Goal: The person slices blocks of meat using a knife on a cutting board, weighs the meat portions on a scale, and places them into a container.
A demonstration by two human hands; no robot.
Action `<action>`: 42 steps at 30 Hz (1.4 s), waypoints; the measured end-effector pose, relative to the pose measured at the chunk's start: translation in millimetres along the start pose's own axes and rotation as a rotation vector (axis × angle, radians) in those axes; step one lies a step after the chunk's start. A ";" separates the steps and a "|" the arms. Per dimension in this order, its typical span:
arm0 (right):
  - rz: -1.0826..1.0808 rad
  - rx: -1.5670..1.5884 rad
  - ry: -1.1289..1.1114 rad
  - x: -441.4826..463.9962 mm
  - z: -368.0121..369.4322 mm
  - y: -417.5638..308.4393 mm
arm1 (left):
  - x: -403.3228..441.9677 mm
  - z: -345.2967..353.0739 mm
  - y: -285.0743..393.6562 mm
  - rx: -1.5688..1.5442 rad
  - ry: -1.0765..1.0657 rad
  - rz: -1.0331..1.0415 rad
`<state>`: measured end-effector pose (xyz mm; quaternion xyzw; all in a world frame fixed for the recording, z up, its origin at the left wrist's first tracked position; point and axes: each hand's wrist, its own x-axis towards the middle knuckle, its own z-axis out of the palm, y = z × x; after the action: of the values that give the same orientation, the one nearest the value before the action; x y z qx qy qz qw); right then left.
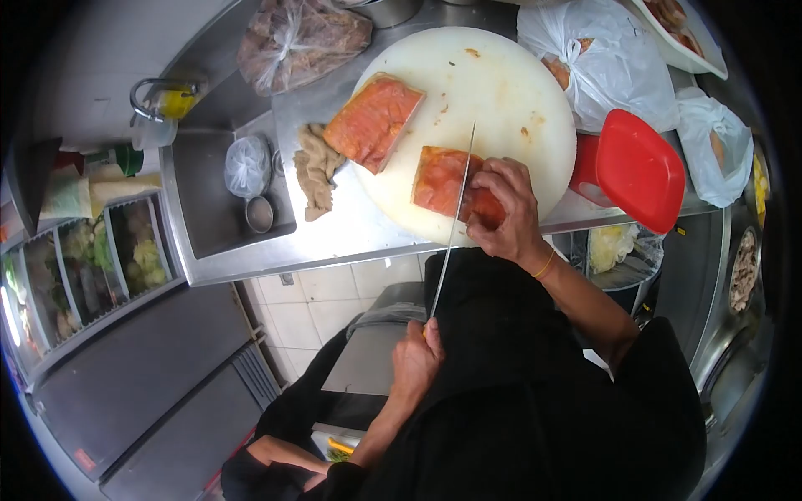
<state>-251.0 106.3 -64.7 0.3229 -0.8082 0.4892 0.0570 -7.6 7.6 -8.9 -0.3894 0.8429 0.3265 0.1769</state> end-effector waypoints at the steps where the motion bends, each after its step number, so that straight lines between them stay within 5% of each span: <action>1: 0.002 0.003 0.005 0.1 0.5 -0.8 | 0.8 -1.3 0.2 0.003 0.009 0.020; 20: -0.031 -0.025 0.046 2.2 1.6 -7.6 | 27.7 -40.4 36.1 0.065 0.031 0.129; 27: 0.128 0.032 -0.041 25.6 -8.5 8.7 | 11.1 -40.5 29.9 0.035 0.002 0.057; 29: -0.003 0.060 0.160 79.4 0.8 9.6 | 12.4 -37.5 26.6 0.037 0.009 0.059; 34: -0.107 -0.226 -0.175 140.1 57.0 42.7 | 15.9 -34.7 22.8 0.074 -0.003 0.041; 42: -0.076 -0.281 -0.212 134.7 61.3 43.5 | 18.9 -38.7 40.4 0.092 -0.075 -0.122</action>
<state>-368.2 6.4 -74.1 0.3917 -0.8574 0.3319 0.0345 -52.5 -9.7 25.4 -0.4191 0.8244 0.2905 0.2456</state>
